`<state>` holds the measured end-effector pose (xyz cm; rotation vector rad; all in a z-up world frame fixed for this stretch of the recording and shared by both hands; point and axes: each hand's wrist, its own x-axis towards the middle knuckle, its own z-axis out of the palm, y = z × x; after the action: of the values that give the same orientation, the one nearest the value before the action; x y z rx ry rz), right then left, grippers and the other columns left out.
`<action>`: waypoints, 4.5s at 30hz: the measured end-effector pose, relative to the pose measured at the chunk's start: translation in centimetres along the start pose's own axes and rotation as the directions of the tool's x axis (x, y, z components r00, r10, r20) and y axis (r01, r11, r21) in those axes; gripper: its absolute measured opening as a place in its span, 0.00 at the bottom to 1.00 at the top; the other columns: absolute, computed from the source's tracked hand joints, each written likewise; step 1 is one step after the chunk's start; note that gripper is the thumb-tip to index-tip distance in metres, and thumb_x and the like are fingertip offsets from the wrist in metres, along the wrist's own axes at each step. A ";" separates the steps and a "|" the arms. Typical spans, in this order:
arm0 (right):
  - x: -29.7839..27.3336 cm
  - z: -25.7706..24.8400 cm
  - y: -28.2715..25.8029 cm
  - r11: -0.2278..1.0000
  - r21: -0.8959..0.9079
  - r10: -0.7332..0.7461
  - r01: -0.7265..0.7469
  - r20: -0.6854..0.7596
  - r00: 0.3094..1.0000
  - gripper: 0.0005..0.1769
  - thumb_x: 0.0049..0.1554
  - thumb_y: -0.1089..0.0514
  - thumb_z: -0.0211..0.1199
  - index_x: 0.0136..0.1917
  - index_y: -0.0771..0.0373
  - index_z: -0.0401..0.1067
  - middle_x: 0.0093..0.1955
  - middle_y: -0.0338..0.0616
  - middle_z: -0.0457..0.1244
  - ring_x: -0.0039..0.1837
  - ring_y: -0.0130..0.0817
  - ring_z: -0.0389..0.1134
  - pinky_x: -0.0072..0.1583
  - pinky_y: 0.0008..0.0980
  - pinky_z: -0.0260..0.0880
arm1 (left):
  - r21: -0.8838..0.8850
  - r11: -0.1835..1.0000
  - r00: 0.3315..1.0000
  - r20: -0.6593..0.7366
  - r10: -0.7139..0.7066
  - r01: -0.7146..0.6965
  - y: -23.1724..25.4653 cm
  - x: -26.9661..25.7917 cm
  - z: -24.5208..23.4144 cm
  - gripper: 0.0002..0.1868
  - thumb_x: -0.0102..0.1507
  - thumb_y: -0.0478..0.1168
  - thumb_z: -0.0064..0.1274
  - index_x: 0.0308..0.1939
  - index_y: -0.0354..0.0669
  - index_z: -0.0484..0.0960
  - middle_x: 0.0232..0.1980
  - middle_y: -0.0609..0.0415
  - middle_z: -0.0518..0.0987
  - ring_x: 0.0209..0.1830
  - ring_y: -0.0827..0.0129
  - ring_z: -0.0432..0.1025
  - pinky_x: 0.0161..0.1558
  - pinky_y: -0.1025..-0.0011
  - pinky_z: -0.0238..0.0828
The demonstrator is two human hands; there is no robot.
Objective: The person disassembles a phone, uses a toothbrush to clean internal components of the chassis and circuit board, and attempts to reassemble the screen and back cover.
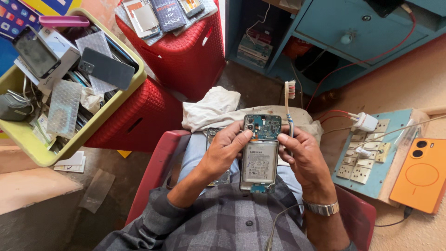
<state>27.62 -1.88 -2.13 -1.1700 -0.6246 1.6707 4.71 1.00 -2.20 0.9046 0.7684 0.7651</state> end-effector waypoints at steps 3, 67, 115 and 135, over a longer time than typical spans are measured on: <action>0.2 0.0 0.3 1.000 -0.003 -0.004 0.004 -0.043 0.999 0.10 0.61 0.59 0.64 0.53 0.68 0.73 0.39 0.34 0.64 0.33 0.16 0.57 0.32 0.15 0.53 | 0.022 1.000 1.000 0.006 -0.021 0.021 0.1 -0.2 0.3 0.18 0.74 0.47 0.44 0.59 0.39 0.77 0.40 0.63 0.77 0.33 0.87 0.67 0.32 0.85 0.64; 1.3 0.3 1.2 0.953 -0.281 -0.134 0.109 -0.071 0.988 0.09 0.58 0.58 0.67 0.50 0.65 0.78 0.35 0.26 0.62 0.36 0.15 0.54 0.37 0.20 0.53 | 0.016 1.000 0.997 -0.077 0.014 -0.013 -1.9 2.2 -0.1 0.14 0.66 0.36 0.50 0.54 0.34 0.80 0.45 0.57 0.82 0.43 0.79 0.74 0.47 0.77 0.73; 2.3 -0.2 1.2 0.914 -0.371 -0.199 0.166 -0.053 0.979 0.10 0.58 0.59 0.67 0.49 0.68 0.78 0.37 0.30 0.65 0.39 0.17 0.59 0.40 0.20 0.58 | -0.172 0.985 0.986 -0.165 -0.013 -0.015 -2.2 2.9 0.5 0.12 0.63 0.30 0.51 0.50 0.32 0.82 0.41 0.57 0.82 0.38 0.79 0.74 0.42 0.78 0.72; 2.8 0.0 0.5 0.949 -0.312 -0.089 0.048 -0.118 0.989 0.11 0.57 0.59 0.67 0.49 0.69 0.79 0.33 0.29 0.59 0.34 0.18 0.51 0.35 0.23 0.48 | -0.231 0.972 0.991 -0.112 -0.071 0.043 -0.1 2.9 0.7 0.10 0.64 0.31 0.52 0.49 0.33 0.82 0.40 0.57 0.84 0.37 0.80 0.76 0.42 0.79 0.74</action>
<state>27.17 0.50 -3.67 -1.4503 -0.8554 1.4575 6.74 3.16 -2.70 0.6318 0.7905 0.8435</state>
